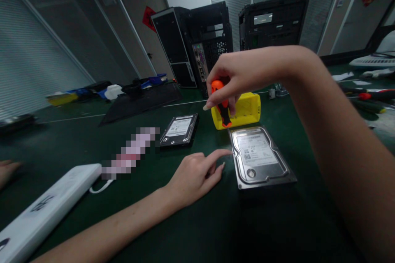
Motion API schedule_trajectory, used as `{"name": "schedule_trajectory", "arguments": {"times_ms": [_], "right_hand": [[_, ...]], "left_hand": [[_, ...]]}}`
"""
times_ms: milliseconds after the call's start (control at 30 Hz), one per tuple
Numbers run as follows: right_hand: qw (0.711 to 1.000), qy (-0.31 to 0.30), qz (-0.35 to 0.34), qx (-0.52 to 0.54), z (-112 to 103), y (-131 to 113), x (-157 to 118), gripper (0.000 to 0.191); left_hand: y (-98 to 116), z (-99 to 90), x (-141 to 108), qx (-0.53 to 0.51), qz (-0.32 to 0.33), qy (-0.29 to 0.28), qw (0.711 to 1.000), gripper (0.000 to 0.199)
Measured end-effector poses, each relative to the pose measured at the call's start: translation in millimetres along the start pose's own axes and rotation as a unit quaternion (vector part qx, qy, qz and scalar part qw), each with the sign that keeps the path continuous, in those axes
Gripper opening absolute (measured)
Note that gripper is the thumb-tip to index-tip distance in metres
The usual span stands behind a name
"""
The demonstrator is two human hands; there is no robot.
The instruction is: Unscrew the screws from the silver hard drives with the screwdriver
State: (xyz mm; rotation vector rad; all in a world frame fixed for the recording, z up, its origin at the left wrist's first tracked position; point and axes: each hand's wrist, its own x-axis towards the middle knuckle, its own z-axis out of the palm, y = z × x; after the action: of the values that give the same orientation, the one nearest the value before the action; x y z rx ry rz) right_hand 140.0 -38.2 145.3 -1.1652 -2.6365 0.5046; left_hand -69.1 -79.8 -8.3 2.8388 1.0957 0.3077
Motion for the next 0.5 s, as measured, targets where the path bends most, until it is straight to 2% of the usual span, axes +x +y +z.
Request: {"name": "schedule_trajectory", "arguments": {"times_ms": [500], "right_hand": [[1.000,0.010,-0.019,0.003,2.3,0.7,2.0,0.038]], "left_hand": [[0.4,0.3,0.2,-0.004,0.007,0.007,1.000,0.035]]}}
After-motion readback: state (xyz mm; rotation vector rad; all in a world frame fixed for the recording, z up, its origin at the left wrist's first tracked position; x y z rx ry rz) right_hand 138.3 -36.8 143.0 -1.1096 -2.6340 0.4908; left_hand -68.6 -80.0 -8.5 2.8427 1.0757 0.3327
